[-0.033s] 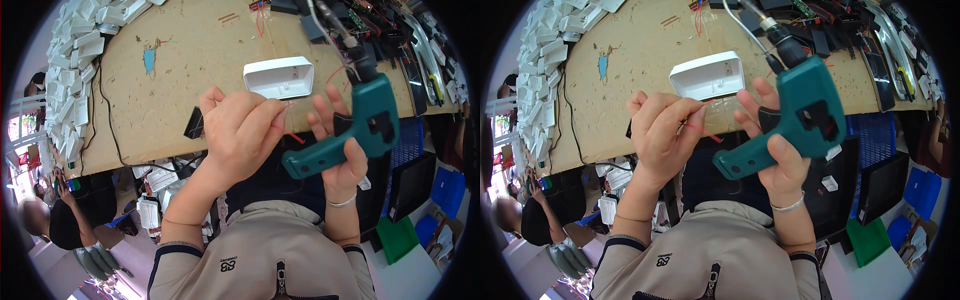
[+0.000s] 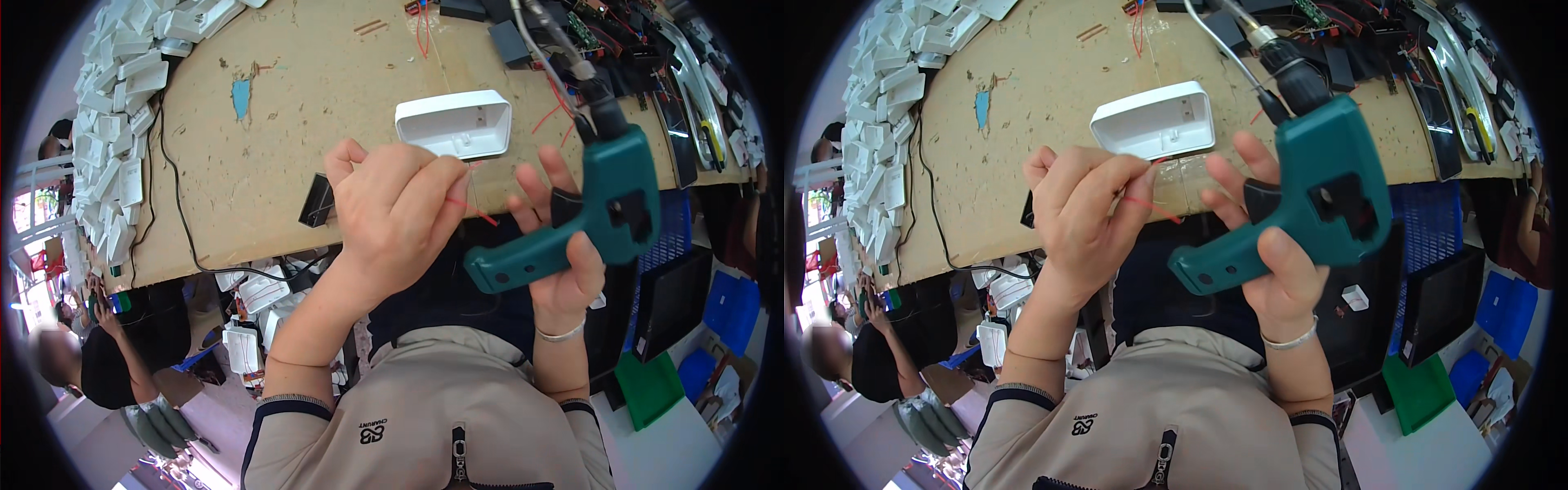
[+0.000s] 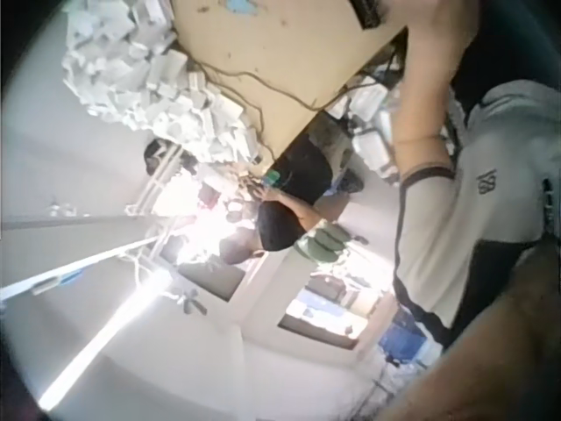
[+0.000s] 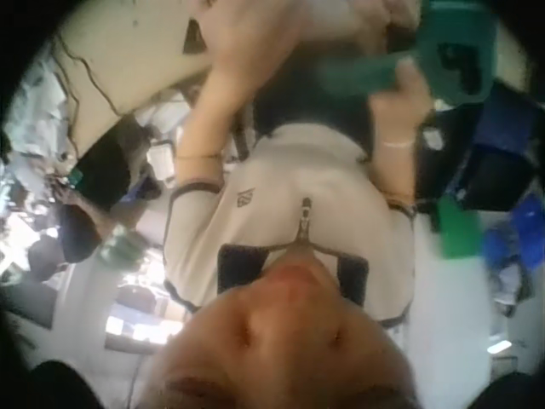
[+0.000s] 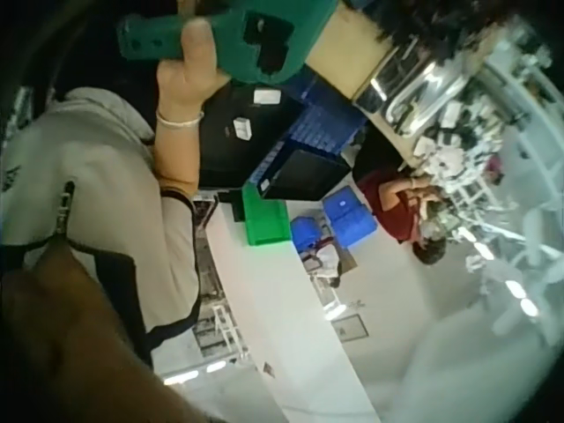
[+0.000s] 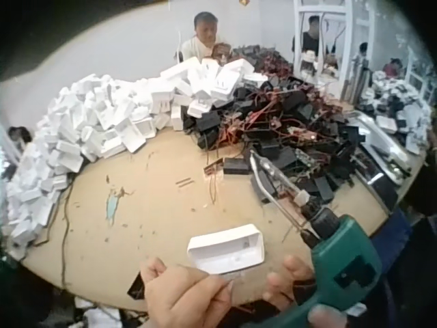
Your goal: Assembling electronic components by soldering wires into white plastic housings.
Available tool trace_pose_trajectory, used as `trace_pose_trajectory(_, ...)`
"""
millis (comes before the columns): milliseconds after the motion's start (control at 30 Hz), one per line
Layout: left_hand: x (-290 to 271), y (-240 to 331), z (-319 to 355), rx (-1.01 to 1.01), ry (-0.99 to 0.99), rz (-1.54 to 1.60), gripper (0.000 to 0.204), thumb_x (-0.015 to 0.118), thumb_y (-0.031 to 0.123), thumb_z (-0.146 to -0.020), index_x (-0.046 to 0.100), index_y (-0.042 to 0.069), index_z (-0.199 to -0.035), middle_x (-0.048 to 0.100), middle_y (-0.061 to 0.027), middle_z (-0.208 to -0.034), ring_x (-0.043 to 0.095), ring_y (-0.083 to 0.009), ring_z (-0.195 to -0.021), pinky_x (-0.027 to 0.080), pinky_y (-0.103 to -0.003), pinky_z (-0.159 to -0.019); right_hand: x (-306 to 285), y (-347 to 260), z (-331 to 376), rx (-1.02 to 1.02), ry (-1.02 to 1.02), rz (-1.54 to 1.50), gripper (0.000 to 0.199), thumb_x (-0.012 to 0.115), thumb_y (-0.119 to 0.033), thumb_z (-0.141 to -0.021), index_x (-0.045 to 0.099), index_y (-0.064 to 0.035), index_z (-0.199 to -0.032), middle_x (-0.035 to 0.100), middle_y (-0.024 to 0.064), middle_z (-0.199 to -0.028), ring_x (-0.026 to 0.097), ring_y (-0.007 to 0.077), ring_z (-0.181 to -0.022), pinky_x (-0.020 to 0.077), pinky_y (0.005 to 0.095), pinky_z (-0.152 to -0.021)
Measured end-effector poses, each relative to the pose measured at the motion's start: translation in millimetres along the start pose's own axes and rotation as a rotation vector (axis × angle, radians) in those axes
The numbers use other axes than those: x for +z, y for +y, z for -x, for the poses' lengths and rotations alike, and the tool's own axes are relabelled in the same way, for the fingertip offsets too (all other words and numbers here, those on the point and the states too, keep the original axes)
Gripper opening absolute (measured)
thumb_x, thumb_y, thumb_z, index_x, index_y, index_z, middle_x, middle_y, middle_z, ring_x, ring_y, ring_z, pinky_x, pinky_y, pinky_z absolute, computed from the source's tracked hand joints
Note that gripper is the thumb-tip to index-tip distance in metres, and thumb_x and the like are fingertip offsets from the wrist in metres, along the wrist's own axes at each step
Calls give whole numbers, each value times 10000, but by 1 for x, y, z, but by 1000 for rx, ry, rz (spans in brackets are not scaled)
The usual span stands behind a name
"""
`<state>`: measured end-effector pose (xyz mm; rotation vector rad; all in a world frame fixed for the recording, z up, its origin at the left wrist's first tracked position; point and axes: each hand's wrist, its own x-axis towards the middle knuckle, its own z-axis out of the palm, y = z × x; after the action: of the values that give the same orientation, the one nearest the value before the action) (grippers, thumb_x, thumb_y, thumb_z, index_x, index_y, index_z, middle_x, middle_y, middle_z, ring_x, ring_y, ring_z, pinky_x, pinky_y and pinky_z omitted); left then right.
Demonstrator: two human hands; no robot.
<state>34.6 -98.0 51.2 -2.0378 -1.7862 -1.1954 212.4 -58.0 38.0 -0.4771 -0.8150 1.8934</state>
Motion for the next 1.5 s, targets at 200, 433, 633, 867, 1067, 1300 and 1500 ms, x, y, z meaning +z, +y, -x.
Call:
trace_pose_trajectory(200,15,3,-6,-71,37,-190,109,657,103,-607,593,101,-696,523,-26,-938,491,-189,-840,262,-387,-719,-3,-26,34,-84,181,466,697,682,-260,-719,348,63,-1238,521,232,-1106,595,199,-730,512,273,-611)
trace_pose_trajectory(433,26,4,-17,-133,-24,-235,84,663,85,-619,618,69,-688,542,-52,-986,503,-206,-895,274,-357,-813,-14,-44,75,42,287,734,643,718,-283,-696,426,45,-1165,534,194,-1068,577,166,-692,477,246,-588)
trace_pose_trajectory(633,40,0,-18,-127,18,-226,108,623,71,-595,519,51,-619,514,-61,-974,494,-225,-901,286,-427,-801,-13,-48,84,122,252,725,605,737,-219,-684,459,36,-1156,554,166,-1063,588,160,-743,485,253,-643)
trace_pose_trajectory(867,39,1,-23,-157,-25,-297,58,650,77,-620,615,51,-658,542,-48,-927,507,-201,-836,299,-343,-766,-11,-48,78,135,218,753,590,754,-196,-668,473,38,-1131,617,129,-902,599,154,-722,480,240,-652)
trace_pose_trajectory(1067,43,2,-25,-158,-30,-294,61,650,74,-601,613,52,-644,528,-41,-904,496,-206,-843,302,-337,-761,-10,-43,76,159,257,815,642,764,-243,-660,447,69,-1123,612,91,-752,598,162,-687,462,240,-623)
trace_pose_trajectory(1300,39,1,-25,-151,-55,-278,58,641,65,-595,609,52,-642,521,-46,-912,496,-215,-850,311,-336,-779,-11,-42,73,165,202,871,655,760,-248,-665,437,76,-1134,609,89,-747,595,158,-679,460,247,-625)
trace_pose_trajectory(1500,38,3,-25,-157,-75,-274,60,638,67,-600,611,45,-649,518,-52,-922,494,-219,-865,313,-339,-786,-6,-38,69,170,220,868,595,739,-229,-682,465,71,-1117,607,82,-739,589,157,-675,457,256,-633)
